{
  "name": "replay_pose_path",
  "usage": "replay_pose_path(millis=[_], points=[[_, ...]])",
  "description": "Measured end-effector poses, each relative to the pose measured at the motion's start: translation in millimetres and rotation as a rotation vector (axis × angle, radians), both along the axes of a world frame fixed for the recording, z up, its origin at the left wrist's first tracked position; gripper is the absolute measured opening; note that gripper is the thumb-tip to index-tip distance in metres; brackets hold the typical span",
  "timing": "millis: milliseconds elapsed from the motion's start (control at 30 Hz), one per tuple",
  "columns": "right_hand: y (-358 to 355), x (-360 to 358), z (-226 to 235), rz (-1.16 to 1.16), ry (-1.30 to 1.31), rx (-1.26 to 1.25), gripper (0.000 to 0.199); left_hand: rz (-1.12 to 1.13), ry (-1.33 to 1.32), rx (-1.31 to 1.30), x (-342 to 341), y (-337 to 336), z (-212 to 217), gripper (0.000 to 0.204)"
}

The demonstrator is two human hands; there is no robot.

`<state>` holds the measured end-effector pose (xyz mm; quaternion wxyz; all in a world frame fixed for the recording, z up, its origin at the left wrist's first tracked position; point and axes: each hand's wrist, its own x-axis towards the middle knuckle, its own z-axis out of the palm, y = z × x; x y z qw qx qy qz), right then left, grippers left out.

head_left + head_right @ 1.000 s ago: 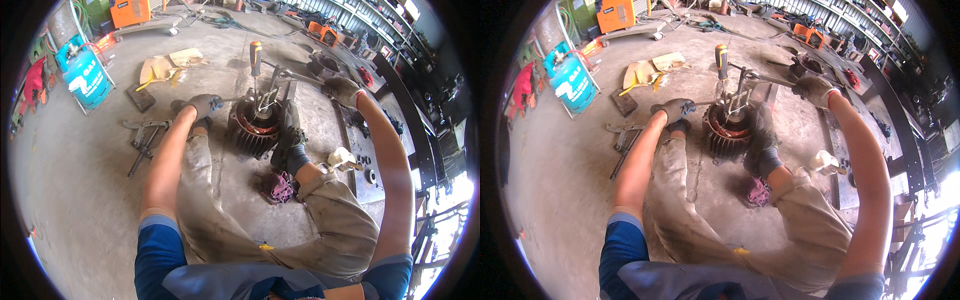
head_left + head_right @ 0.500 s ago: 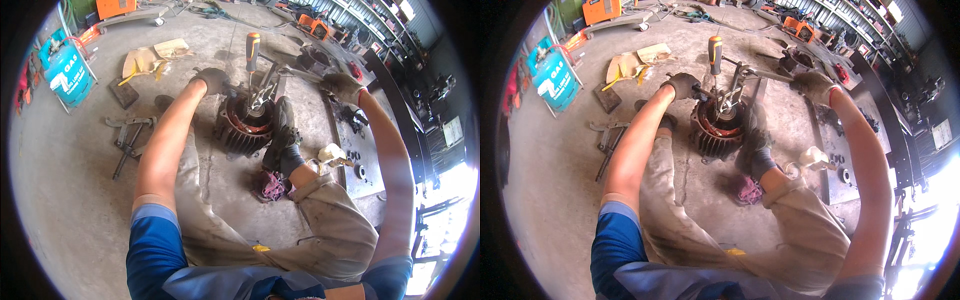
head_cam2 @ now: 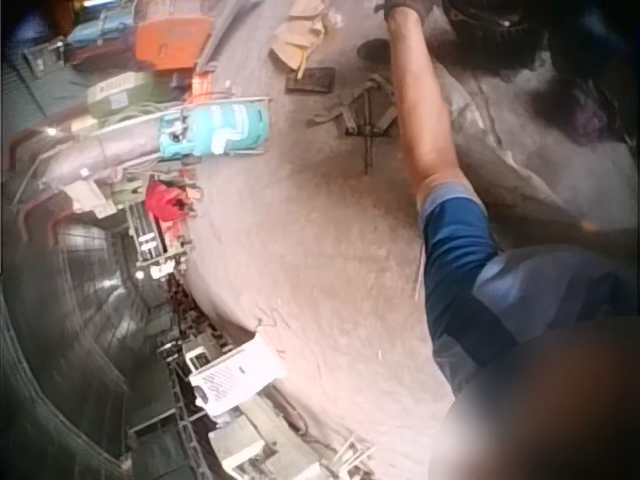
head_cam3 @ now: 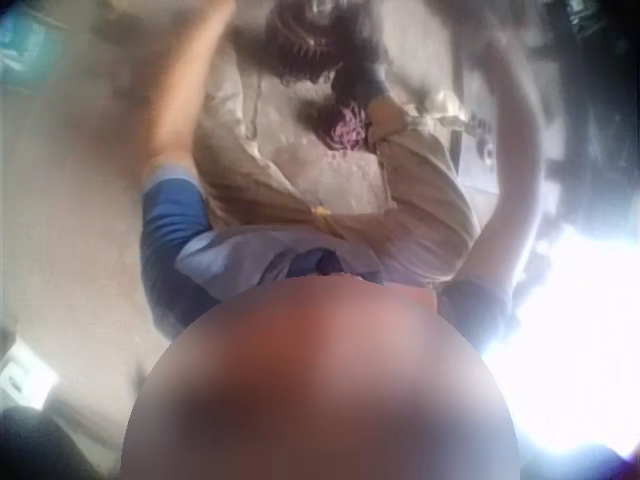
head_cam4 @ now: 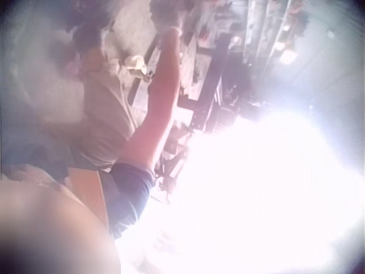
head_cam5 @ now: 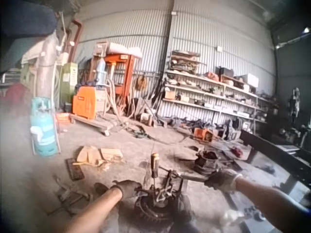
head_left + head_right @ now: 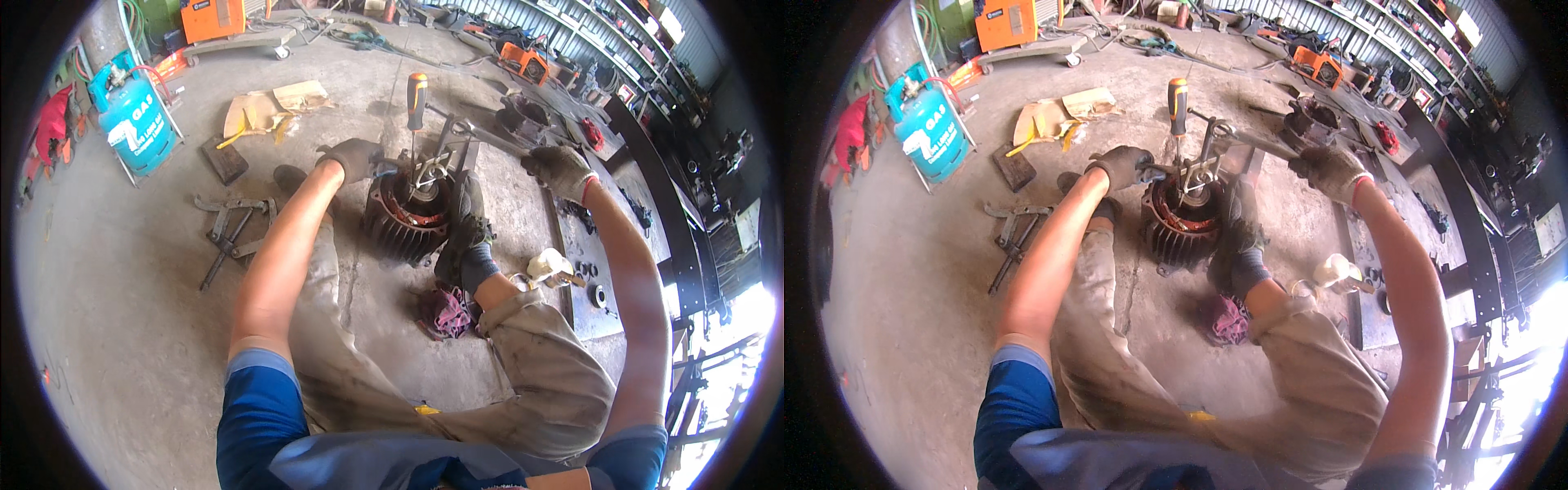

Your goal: The person uses a screwdriver and wrench to loosen and remove a bolt from a motor stator. They then lift the stator, remove a bearing, and place the parts on the floor.

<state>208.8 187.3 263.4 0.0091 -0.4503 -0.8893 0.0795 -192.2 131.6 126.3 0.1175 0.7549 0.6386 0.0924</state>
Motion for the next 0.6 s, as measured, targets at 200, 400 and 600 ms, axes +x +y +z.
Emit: replay_pose_path(millis=[200, 400, 600], points=[[1.1, -2.9, 1.1, -0.006, -0.009, -0.051, 0.045, 0.033, 0.109, -0.091, -16.7, -7.7, 3.9, 0.039], [-2.5, -4.0, -11.5, 0.001, -0.220, 0.280, 0.036, 0.173, 0.219, -0.034, -8.3, -13.8, -6.6, 0.033], [-4.4, -12.4, -17.9, -0.057, -0.263, 0.324, 0.037, 0.304, 0.227, 0.009, 8.3, -42.4, -16.8, 0.030]])
